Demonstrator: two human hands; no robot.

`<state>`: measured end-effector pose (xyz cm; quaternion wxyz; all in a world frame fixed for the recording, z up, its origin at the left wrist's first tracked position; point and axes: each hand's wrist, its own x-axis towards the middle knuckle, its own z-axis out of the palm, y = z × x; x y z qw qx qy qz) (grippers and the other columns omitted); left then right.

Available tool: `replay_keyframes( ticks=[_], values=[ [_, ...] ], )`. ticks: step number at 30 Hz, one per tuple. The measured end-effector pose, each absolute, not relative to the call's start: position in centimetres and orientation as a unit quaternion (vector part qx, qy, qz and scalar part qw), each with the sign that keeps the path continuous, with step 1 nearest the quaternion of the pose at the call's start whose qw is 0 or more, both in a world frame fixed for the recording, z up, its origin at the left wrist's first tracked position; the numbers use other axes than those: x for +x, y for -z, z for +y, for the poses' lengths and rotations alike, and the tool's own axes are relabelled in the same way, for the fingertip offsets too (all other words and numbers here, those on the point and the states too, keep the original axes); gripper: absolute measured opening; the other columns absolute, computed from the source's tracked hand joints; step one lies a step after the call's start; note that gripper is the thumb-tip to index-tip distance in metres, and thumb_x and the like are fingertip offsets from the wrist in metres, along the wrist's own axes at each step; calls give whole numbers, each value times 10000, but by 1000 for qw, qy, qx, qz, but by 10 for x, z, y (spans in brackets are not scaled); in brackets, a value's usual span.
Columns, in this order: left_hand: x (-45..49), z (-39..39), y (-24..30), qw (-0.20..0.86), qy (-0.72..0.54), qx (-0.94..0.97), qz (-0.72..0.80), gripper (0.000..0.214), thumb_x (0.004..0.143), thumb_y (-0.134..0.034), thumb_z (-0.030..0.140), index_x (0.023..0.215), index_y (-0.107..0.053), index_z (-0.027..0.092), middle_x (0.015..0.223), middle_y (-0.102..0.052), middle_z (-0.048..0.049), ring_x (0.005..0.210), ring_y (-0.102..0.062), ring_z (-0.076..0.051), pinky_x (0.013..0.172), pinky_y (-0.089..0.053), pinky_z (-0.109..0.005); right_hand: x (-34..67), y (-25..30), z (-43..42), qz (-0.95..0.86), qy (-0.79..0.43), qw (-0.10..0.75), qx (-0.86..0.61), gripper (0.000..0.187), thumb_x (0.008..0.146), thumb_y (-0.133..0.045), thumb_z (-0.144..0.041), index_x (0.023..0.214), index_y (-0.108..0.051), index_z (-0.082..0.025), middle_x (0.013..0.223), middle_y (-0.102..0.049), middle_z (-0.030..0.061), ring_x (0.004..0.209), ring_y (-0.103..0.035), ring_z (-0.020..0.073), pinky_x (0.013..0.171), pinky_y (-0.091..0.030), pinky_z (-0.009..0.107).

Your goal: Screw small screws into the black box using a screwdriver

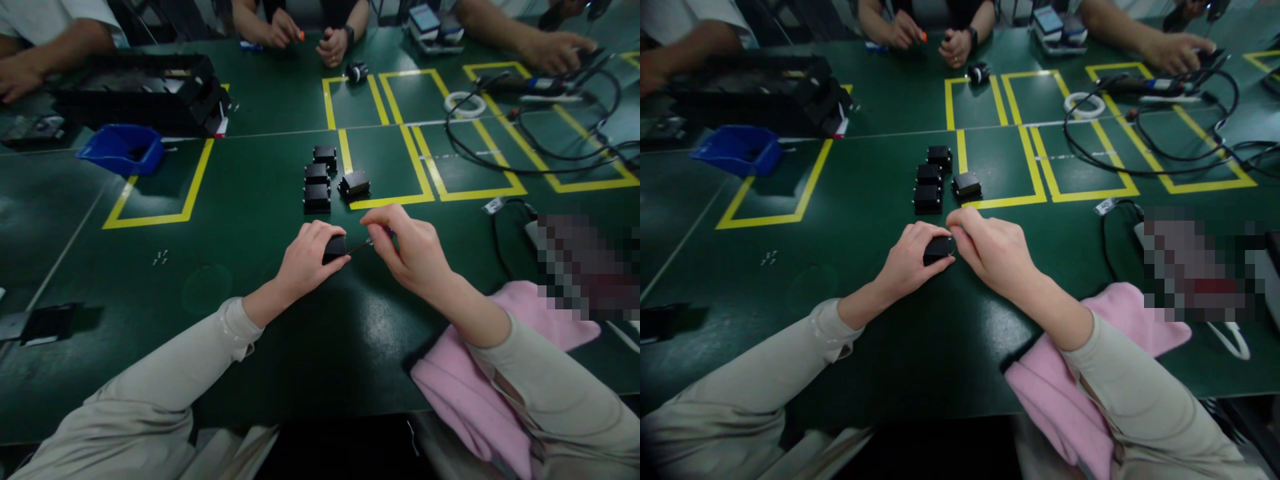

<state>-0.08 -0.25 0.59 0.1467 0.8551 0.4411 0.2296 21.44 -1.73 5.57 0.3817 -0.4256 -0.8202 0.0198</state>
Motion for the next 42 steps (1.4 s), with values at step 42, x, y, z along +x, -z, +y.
replay_keyframes(
  ticks=[42],
  values=[
    [-1, -1, -4, 147, -236, 858, 432, 375, 948, -700, 392, 1234, -593, 173, 1200, -645, -101, 1099, -572, -280, 947, -492, -424, 214, -51, -15, -814, -25, 398, -421, 185, 1024, -455, -265, 1093, -610, -190, 795, -682, 25, 688, -638, 177, 669, -473, 305]
  ],
)
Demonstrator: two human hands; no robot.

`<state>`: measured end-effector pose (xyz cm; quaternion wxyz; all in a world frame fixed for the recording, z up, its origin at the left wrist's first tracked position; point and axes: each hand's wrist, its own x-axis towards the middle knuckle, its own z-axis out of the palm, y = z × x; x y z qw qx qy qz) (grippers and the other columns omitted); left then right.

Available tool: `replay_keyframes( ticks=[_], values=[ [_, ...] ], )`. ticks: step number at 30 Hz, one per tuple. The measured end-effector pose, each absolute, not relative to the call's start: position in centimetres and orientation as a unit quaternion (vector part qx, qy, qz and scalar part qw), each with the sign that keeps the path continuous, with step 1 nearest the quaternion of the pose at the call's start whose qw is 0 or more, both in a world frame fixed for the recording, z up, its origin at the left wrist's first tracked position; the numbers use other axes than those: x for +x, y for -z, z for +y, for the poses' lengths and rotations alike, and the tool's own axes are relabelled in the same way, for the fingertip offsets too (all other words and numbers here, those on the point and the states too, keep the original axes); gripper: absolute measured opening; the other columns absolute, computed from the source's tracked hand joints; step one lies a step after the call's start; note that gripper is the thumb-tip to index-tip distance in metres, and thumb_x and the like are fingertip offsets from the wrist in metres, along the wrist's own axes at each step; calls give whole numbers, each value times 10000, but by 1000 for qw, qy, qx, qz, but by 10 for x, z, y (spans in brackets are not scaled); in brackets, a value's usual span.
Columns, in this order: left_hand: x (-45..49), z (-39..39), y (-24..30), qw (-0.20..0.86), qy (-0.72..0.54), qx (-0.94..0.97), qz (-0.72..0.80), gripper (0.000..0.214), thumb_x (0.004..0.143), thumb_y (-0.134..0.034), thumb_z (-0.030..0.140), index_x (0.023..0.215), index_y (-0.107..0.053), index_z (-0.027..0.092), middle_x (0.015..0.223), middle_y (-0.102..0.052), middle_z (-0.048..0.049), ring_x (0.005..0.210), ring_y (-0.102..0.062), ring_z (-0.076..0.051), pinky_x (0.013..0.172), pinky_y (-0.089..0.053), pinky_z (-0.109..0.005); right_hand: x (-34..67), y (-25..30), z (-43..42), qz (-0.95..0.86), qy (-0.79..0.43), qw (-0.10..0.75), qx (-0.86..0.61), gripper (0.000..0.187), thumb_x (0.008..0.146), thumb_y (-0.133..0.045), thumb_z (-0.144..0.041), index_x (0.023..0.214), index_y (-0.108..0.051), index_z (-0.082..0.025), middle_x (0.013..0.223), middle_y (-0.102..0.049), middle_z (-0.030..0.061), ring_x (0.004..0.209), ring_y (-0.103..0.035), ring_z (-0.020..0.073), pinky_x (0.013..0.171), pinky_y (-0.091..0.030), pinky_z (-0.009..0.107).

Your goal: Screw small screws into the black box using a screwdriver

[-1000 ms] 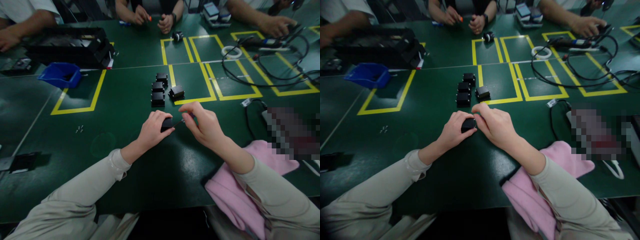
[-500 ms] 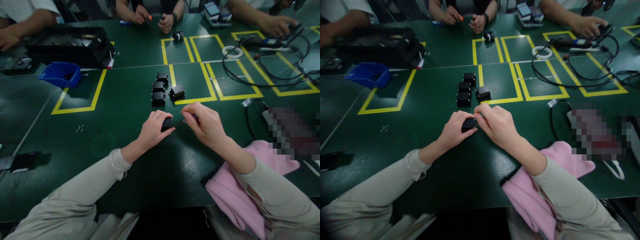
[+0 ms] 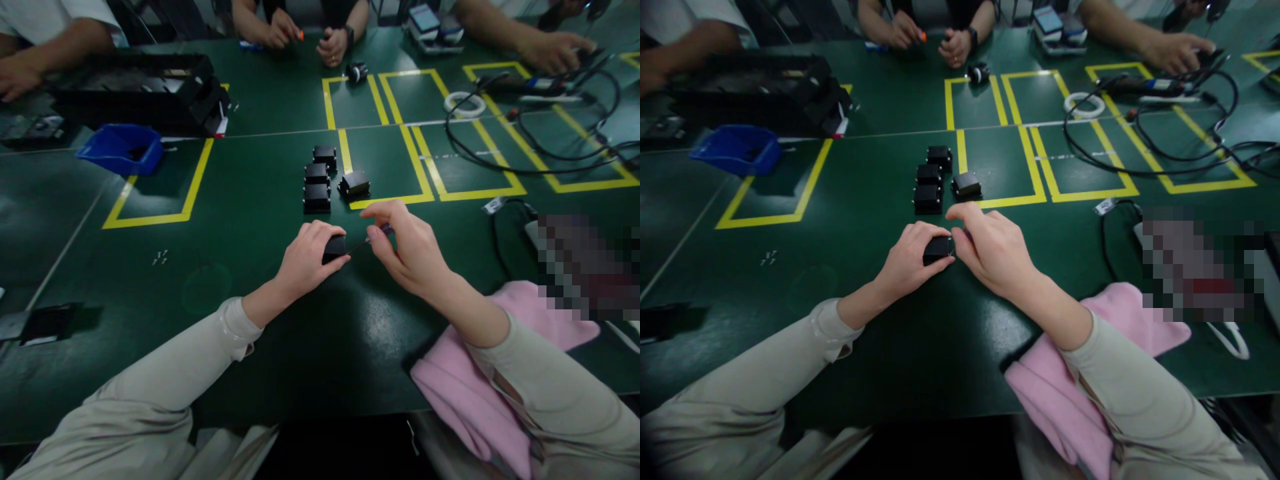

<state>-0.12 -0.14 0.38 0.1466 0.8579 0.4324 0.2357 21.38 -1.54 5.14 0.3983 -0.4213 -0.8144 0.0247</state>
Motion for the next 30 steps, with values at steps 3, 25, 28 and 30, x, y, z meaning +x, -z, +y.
replay_keyframes(
  ticks=[3, 25, 28, 30],
  values=[
    [-1, -2, -4, 147, -237, 858, 432, 375, 951, -697, 393, 1239, -591, 178, 1198, -643, -97, 1097, -571, -275, 947, -491, -420, 214, -52, -15, -818, -10, 404, -409, 169, 1030, -503, -313, 980, -619, -202, 724, -653, 6, 635, -601, 158, 642, -454, 289],
    [-2, -1, -4, 151, -238, 856, 434, 375, 945, -693, 398, 1238, -591, 187, 1202, -644, -98, 1102, -576, -281, 959, -491, -433, 214, -51, -16, -819, -8, 398, -414, 195, 1033, -438, -261, 1034, -622, -196, 754, -673, 16, 653, -622, 160, 652, -466, 294],
    [-2, -1, -4, 150, -237, 856, 434, 370, 947, -691, 395, 1235, -591, 186, 1196, -644, -98, 1097, -578, -282, 958, -488, -432, 214, -51, -16, -819, -9, 395, -416, 212, 1034, -444, -283, 1076, -627, -184, 764, -678, 24, 675, -639, 175, 653, -471, 304],
    [-2, -2, -5, 153, -234, 856, 435, 373, 948, -689, 393, 1244, -589, 188, 1199, -643, -98, 1101, -577, -282, 955, -488, -429, 214, -52, -16, -819, -9, 395, -416, 207, 1038, -471, -315, 1014, -633, -189, 730, -664, 16, 658, -634, 171, 646, -465, 299]
  ],
)
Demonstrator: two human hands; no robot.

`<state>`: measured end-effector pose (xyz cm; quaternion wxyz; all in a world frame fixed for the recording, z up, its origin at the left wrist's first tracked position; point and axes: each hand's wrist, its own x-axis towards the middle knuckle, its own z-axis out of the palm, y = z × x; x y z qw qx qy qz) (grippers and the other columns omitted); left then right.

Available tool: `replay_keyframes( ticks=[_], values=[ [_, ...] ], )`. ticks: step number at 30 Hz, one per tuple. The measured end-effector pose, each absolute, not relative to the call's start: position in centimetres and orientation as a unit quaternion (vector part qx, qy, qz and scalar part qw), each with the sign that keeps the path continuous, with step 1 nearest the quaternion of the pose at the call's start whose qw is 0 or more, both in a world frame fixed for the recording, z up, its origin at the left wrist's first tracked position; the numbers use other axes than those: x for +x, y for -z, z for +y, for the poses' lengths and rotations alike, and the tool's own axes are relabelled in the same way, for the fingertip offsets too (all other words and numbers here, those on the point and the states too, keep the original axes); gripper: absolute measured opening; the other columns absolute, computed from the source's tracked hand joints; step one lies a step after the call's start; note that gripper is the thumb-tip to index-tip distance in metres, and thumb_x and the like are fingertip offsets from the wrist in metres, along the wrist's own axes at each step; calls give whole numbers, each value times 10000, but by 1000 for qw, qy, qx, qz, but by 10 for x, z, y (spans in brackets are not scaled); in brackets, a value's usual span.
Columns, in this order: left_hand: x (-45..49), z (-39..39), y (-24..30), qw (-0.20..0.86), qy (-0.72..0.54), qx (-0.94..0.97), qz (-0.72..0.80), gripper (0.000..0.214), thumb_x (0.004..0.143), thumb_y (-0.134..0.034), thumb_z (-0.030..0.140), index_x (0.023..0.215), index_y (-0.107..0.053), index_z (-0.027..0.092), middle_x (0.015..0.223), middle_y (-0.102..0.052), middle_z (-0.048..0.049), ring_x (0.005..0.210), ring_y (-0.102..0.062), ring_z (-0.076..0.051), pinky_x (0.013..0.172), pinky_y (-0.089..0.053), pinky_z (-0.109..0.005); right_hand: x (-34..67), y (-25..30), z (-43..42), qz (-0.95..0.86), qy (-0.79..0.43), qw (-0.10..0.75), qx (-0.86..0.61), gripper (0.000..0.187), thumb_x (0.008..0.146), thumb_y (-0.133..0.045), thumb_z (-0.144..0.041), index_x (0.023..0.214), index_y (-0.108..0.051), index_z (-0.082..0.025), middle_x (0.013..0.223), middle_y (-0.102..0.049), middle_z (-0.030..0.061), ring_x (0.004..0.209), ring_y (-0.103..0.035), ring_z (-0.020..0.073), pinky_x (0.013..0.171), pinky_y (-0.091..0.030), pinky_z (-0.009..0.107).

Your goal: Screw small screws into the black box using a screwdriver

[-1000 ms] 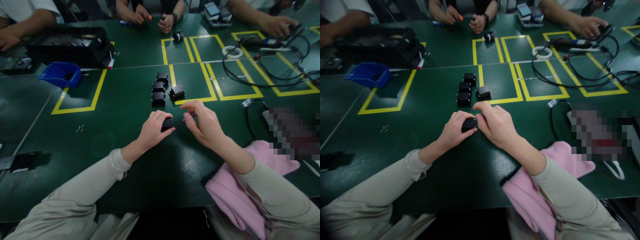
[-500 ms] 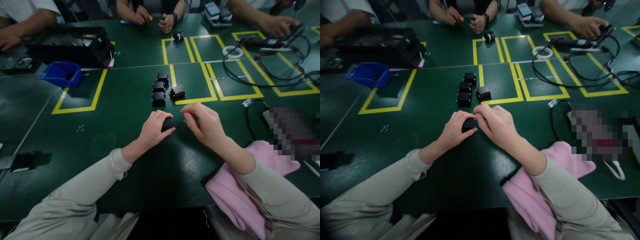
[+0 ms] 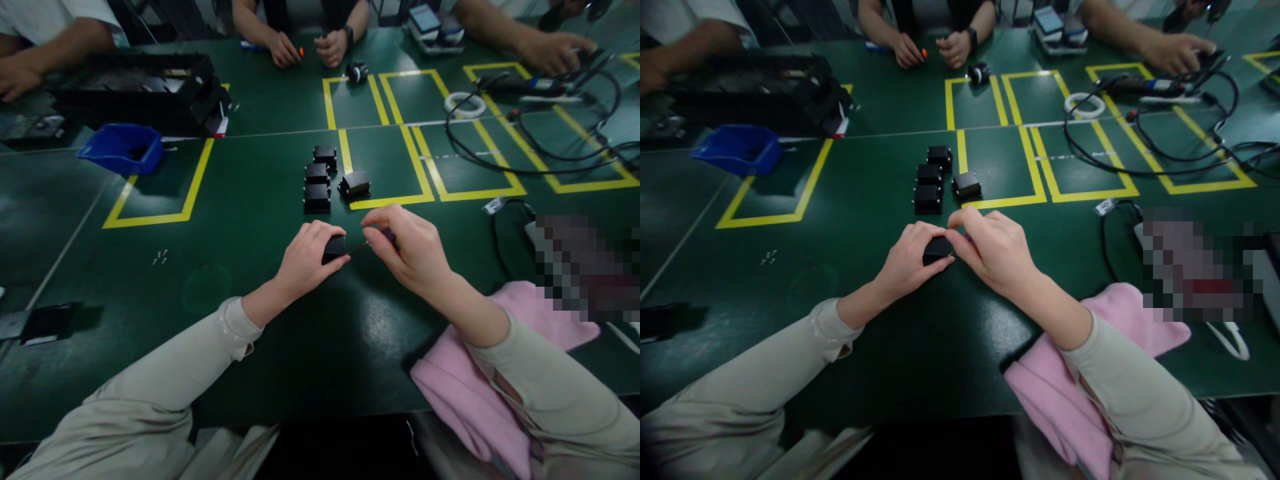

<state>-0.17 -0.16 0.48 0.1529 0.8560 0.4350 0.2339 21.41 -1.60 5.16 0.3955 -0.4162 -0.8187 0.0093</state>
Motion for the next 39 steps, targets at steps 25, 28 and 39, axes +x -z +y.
replay_keyframes(
  ticks=[25, 28, 39],
  values=[
    [-2, -1, -4, 149, -232, 859, 431, 376, 963, -670, 427, 1244, -587, 192, 1209, -647, -98, 1097, -579, -279, 959, -479, -428, 215, -54, -16, -821, -28, 392, -414, 209, 1025, -432, -249, 1085, -623, -187, 790, -690, 25, 680, -650, 167, 659, -472, 294],
    [-2, -1, -4, 151, -235, 860, 428, 382, 964, -672, 419, 1252, -588, 181, 1211, -648, -102, 1104, -579, -279, 964, -476, -428, 216, -53, -16, -819, -31, 393, -416, 203, 1037, -457, -311, 1046, -626, -198, 766, -679, 14, 678, -646, 162, 662, -472, 288],
    [-3, -1, -4, 155, -233, 859, 429, 370, 966, -661, 417, 1251, -584, 193, 1210, -643, -100, 1106, -578, -281, 969, -478, -434, 215, -51, -16, -814, -38, 392, -426, 192, 1031, -481, -339, 1040, -623, -209, 764, -673, 11, 677, -639, 163, 666, -471, 291]
  ],
)
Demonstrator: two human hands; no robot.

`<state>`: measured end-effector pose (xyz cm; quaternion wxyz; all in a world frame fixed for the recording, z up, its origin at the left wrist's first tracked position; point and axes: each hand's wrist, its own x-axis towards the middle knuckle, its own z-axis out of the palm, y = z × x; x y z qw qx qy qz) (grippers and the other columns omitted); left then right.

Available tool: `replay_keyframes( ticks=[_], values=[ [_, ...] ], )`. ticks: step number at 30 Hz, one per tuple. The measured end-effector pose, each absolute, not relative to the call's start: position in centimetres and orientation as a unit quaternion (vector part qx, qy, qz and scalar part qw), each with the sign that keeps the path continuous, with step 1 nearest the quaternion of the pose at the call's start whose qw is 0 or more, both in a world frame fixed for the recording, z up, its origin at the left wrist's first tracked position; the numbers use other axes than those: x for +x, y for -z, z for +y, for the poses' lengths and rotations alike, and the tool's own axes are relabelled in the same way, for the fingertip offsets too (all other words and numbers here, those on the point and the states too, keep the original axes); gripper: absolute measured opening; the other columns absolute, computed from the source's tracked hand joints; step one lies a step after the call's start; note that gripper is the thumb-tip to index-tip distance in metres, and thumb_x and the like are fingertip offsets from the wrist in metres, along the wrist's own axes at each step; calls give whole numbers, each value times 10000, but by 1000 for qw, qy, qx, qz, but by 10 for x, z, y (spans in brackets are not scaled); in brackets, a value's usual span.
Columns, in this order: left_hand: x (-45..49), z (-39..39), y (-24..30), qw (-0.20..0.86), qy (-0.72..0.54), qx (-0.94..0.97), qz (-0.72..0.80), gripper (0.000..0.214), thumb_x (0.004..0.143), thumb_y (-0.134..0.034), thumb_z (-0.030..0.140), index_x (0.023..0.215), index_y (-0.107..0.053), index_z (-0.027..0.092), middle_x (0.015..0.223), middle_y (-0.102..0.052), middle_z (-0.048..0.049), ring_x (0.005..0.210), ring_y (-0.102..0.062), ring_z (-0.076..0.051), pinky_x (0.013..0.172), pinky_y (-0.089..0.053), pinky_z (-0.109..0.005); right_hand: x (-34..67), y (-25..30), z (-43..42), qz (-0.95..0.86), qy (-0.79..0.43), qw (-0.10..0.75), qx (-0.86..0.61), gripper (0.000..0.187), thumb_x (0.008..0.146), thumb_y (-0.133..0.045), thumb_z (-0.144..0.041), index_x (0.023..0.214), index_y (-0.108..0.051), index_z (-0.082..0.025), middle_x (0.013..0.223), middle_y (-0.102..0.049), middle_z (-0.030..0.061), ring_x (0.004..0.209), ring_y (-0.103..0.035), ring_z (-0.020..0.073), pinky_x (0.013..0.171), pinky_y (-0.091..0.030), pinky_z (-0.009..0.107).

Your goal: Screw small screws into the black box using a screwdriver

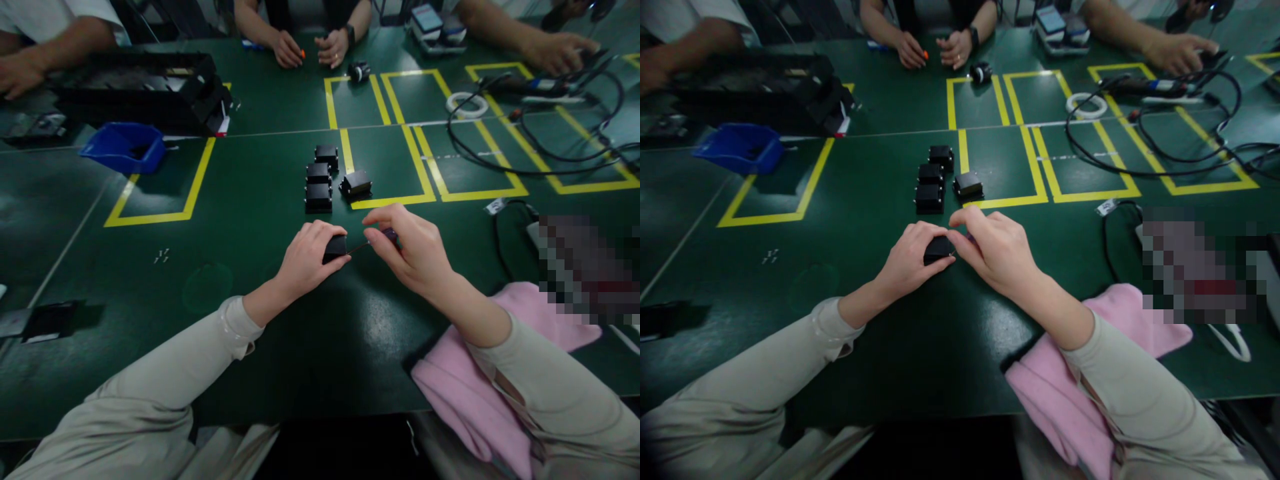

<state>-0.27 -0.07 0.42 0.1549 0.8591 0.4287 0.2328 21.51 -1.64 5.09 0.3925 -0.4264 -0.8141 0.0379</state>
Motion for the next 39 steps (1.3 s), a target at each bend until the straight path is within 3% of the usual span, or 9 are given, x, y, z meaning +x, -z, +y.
replay_keyframes(
  ticks=[6, 12, 17, 22, 27, 35, 39],
  values=[
    [-3, -1, -5, 159, -230, 859, 429, 368, 965, -664, 420, 1247, -580, 199, 1223, -639, -101, 1115, -576, -283, 976, -478, -438, 214, -52, -17, -815, -29, 394, -424, 211, 1022, -443, -265, 1119, -618, -196, 793, -680, 20, 690, -644, 171, 672, -480, 301],
    [-3, -1, -6, 161, -223, 860, 431, 381, 961, -670, 426, 1250, -581, 193, 1216, -645, -104, 1109, -578, -287, 972, -477, -443, 215, -52, -15, -820, -19, 395, -414, 193, 1040, -482, -332, 968, -619, -216, 727, -665, 7, 649, -625, 155, 659, -469, 280],
    [-3, 0, -6, 162, -220, 860, 432, 376, 956, -674, 423, 1248, -576, 207, 1230, -639, -101, 1122, -579, -289, 982, -479, -446, 214, -52, -15, -811, -24, 405, -421, 189, 1026, -440, -268, 1074, -617, -221, 782, -694, 20, 671, -632, 169, 688, -487, 298],
    [-9, 1, -5, 157, -215, 869, 417, 386, 974, -659, 417, 1285, -562, 211, 1229, -634, -95, 1122, -575, -282, 983, -477, -437, 213, -55, -15, -824, -8, 395, -406, 182, 1033, -482, -293, 940, -620, -219, 705, -661, -1, 617, -596, 143, 677, -471, 275],
    [-15, 2, -4, 150, -198, 873, 420, 410, 967, -676, 403, 1319, -575, 217, 1261, -615, -100, 1152, -569, -289, 1011, -474, -449, 209, -55, -14, -822, 20, 397, -408, 189, 1020, -433, -210, 1024, -621, -198, 729, -689, 15, 630, -646, 161, 673, -490, 288],
    [-17, 0, -19, 56, -172, 898, 401, 552, 927, -733, 354, 1421, -524, 224, 1440, -542, -144, 1330, -496, -351, 1077, -442, -491, 206, -58, -15, -832, 38, 400, -383, 174, 1004, -453, -171, 1006, -627, -188, 733, -712, 21, 622, -645, 162, 681, -488, 286],
    [-13, -5, -38, 1, -119, 906, 406, 445, 917, -748, 360, 1304, -588, 208, 1158, -641, -112, 1022, -598, -293, 817, -474, -393, 206, -58, -14, -831, 37, 400, -384, 176, 1006, -453, -171, 975, -626, -184, 758, -729, 35, 618, -638, 162, 671, -477, 289]
  ],
)
